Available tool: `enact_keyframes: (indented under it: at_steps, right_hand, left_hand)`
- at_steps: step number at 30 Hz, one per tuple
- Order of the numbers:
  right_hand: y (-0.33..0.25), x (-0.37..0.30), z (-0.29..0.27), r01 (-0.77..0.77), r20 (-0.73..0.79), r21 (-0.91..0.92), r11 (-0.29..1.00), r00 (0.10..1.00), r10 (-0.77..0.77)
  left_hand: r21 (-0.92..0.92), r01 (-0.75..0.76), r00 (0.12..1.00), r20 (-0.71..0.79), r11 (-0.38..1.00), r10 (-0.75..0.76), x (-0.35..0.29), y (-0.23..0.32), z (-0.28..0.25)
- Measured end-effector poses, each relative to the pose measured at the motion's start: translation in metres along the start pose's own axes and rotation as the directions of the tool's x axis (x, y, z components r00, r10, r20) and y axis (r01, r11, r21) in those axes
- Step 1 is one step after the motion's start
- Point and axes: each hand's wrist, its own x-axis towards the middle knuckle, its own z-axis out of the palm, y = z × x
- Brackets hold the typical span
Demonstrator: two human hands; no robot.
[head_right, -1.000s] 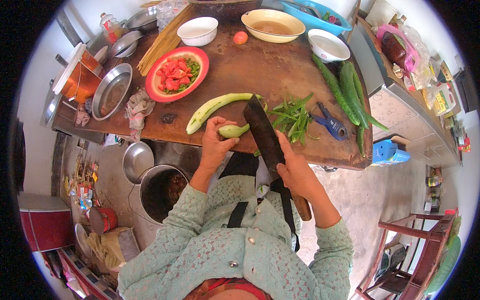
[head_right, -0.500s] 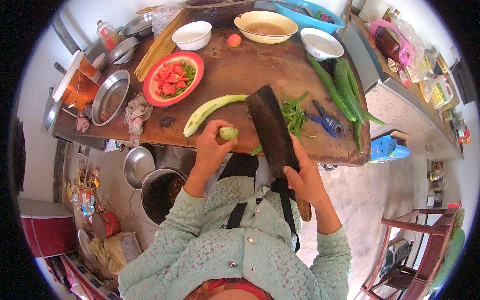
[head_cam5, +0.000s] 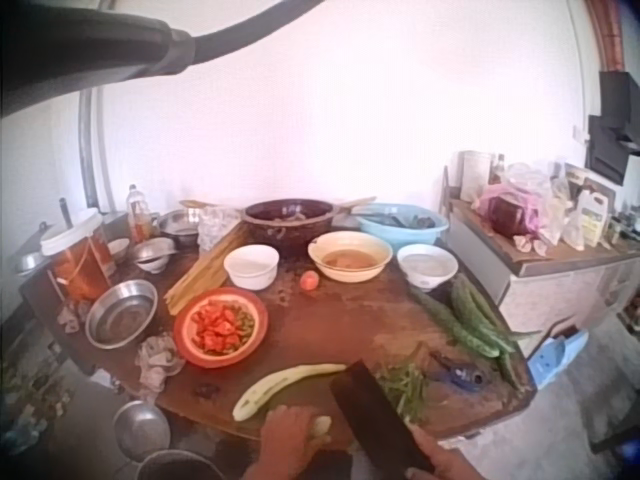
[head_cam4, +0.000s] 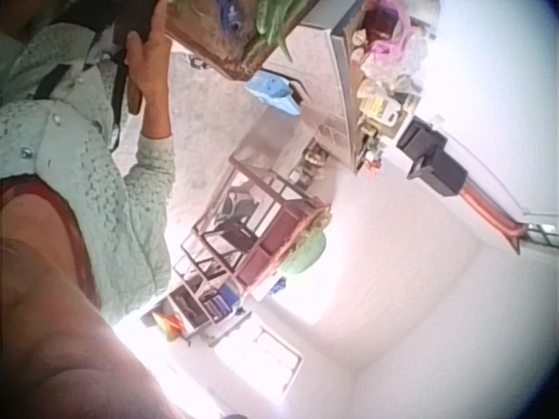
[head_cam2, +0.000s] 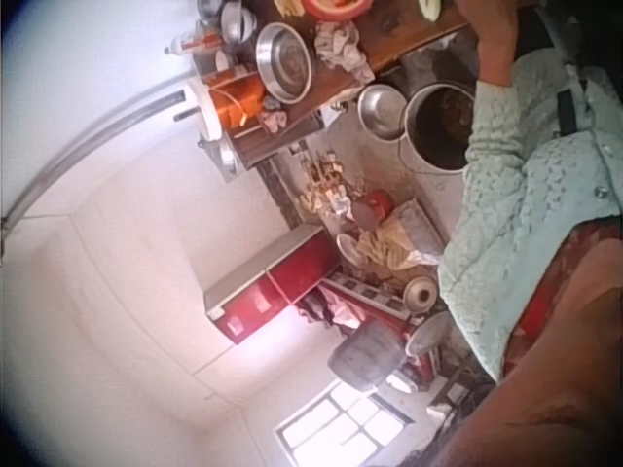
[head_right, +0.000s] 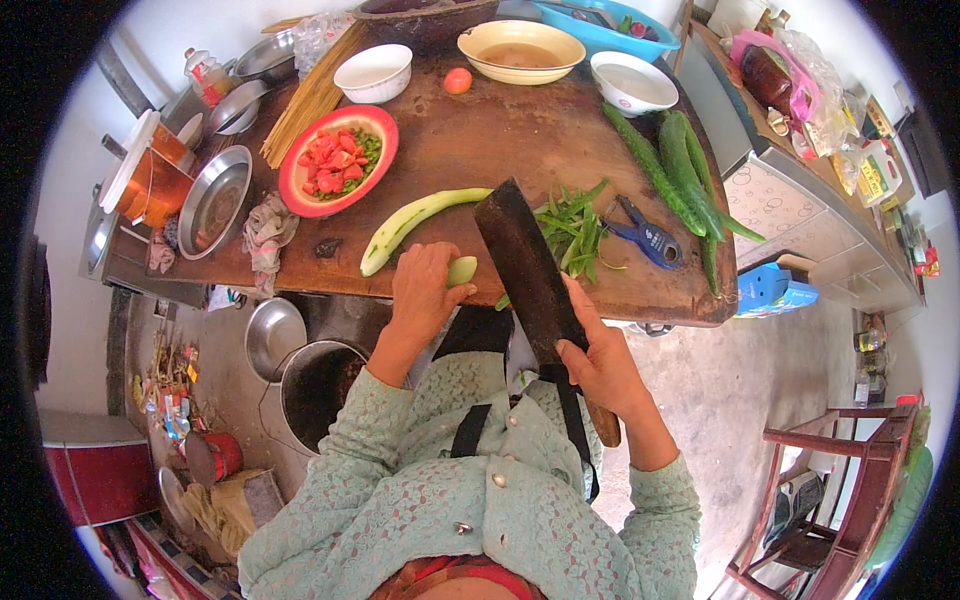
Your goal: The person peels a green vegetable using a peeler, then uses a cleaver to cut it into smaller pieces on a wooden cutting board. The person also wipes the board with a cloth and places the cut pieces into a metal bowl.
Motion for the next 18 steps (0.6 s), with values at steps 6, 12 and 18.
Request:
enact_keyframes:
  at_steps: [6, 12, 18]
  right_hand:
    - [0.003, -0.005, 0.0, -0.052, 0.027, 0.024, 0.998, 0.998, 0.051]
    - [0.005, -0.008, 0.001, -0.151, 0.133, 0.24, 0.959, 0.984, 0.122]
    - [0.018, 0.005, -0.006, -0.116, 0.057, 0.201, 0.973, 0.993, 0.106]
  left_hand:
    - [0.085, -0.017, 0.998, -0.059, 0.996, 0.023, 0.015, -0.016, 0.011]
    - [0.191, 0.007, 0.989, -0.144, 0.982, 0.021, 0.036, -0.027, 0.011]
    - [0.385, 0.065, 0.964, -0.262, 0.921, 0.042, 0.043, -0.029, 0.009]
